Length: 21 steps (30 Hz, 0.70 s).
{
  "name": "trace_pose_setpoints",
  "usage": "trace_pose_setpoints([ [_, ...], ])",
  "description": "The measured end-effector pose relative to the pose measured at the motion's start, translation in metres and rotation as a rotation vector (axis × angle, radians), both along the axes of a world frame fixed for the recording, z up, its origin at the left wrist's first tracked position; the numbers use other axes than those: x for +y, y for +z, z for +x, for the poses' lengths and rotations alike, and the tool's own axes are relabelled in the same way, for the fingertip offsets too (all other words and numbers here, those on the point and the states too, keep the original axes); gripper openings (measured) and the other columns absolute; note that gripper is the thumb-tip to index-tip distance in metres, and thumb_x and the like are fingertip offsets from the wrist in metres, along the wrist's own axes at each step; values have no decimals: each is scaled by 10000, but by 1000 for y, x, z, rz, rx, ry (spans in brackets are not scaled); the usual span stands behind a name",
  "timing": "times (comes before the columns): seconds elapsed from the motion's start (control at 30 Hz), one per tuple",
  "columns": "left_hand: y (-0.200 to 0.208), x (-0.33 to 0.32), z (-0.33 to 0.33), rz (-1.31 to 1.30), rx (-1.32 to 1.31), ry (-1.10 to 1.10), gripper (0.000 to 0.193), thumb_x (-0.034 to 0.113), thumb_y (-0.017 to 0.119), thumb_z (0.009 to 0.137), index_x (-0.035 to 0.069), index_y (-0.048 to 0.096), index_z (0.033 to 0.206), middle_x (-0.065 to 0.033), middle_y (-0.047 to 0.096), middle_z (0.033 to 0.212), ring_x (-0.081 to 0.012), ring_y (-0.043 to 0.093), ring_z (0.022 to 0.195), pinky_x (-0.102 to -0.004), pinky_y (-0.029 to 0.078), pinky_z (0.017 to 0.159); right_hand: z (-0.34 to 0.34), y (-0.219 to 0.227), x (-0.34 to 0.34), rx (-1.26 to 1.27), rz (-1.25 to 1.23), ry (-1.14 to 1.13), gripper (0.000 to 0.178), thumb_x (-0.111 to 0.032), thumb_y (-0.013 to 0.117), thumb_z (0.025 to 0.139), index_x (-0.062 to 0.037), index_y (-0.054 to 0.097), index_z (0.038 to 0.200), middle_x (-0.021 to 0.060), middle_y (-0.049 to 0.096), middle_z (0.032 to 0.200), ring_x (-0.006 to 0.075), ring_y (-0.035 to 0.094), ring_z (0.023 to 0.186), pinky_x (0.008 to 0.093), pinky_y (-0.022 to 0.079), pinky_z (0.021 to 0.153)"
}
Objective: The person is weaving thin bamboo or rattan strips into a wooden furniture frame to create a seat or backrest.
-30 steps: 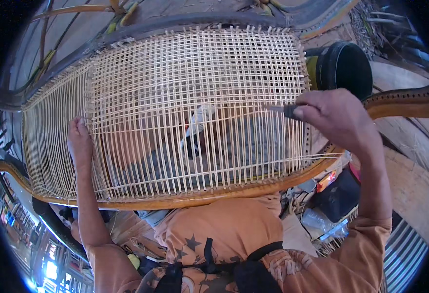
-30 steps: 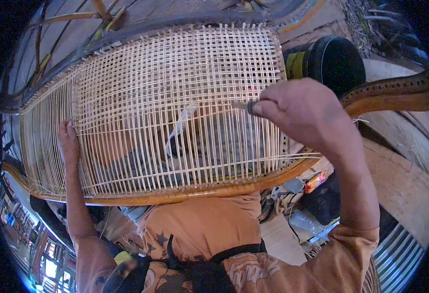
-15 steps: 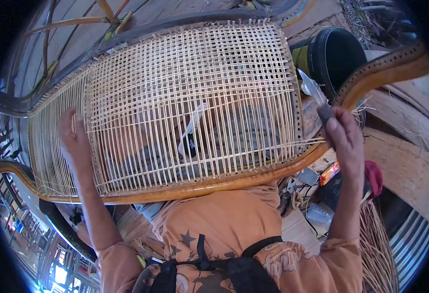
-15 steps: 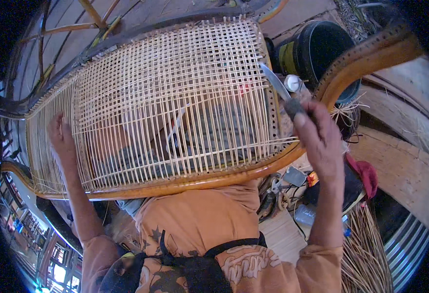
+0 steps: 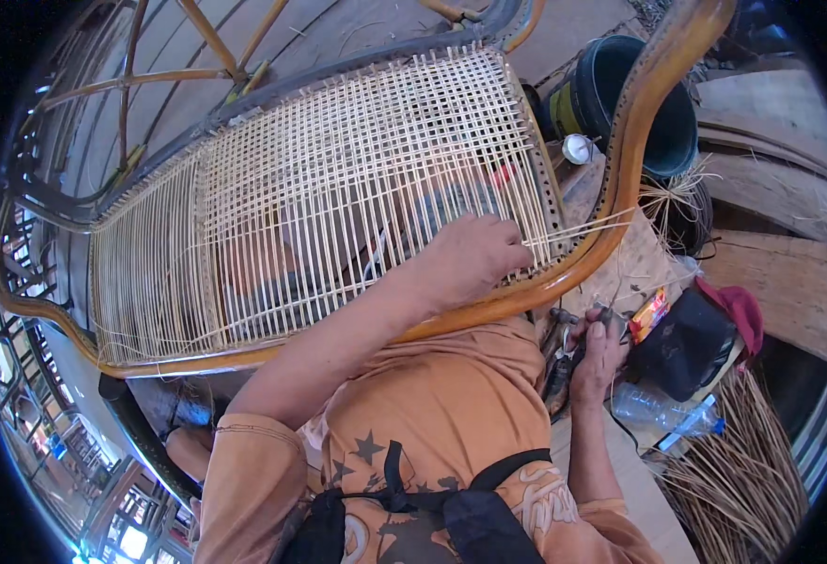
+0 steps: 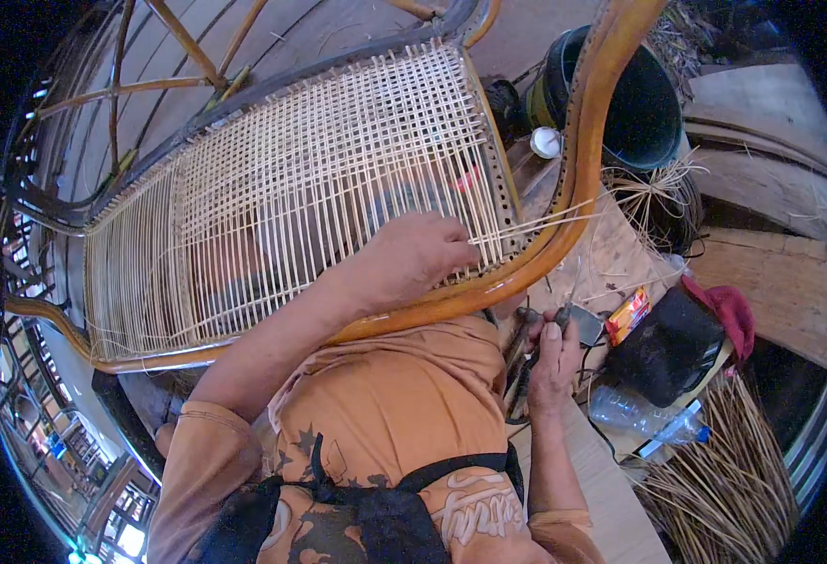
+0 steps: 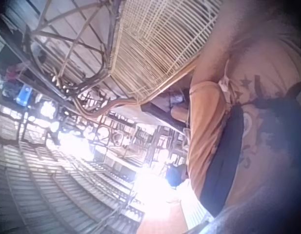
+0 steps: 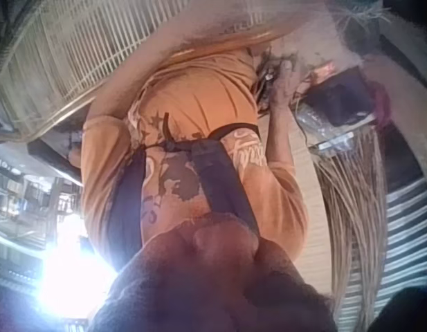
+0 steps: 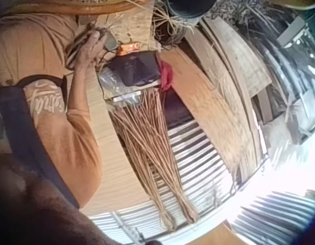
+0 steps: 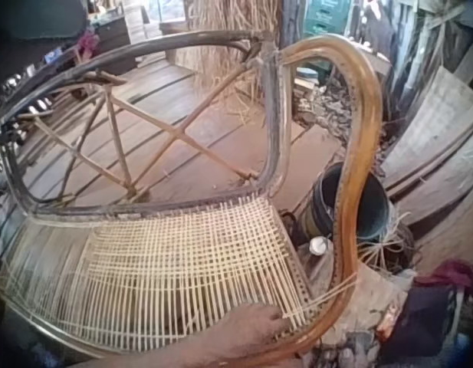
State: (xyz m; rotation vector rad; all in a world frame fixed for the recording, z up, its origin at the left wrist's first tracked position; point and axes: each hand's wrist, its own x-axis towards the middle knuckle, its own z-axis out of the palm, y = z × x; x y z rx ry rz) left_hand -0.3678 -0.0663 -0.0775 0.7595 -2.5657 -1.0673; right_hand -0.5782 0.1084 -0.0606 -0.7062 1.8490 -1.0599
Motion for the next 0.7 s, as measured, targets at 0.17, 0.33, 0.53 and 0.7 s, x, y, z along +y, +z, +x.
trace_pose_setpoints([
  [0.17,-6,-4,-4,-16,31,-32,105,153,628,807,113,675,893,-91,604,849,-310,621,839,-432,494,717,-12,-27,38,170,212,19,329,-323,486,997,-10,559,1065,55,562,861,138,488,766,290,416,710],
  [0.33,-7,-6,-10,-51,32,-80,104,143,637,787,122,686,877,-88,623,857,-306,638,826,-434,505,693,-19,-53,54,165,271,29,327,-295,477,1005,11,564,1081,69,585,904,167,494,835,309,420,783],
  [0.53,-8,-4,-14,-6,88,-42,124,140,643,775,128,692,888,-88,644,861,-307,647,796,-434,515,678,-24,-61,55,165,284,0,341,-284,484,1003,22,568,1130,98,633,994,198,549,915,335,436,853],
  [0.7,-7,2,-16,84,55,-5,116,133,640,784,109,686,887,-108,640,840,-321,650,783,-435,519,675,-20,-60,56,371,255,105,382,-289,532,978,31,550,1187,168,644,1004,284,596,904,368,455,870],
])
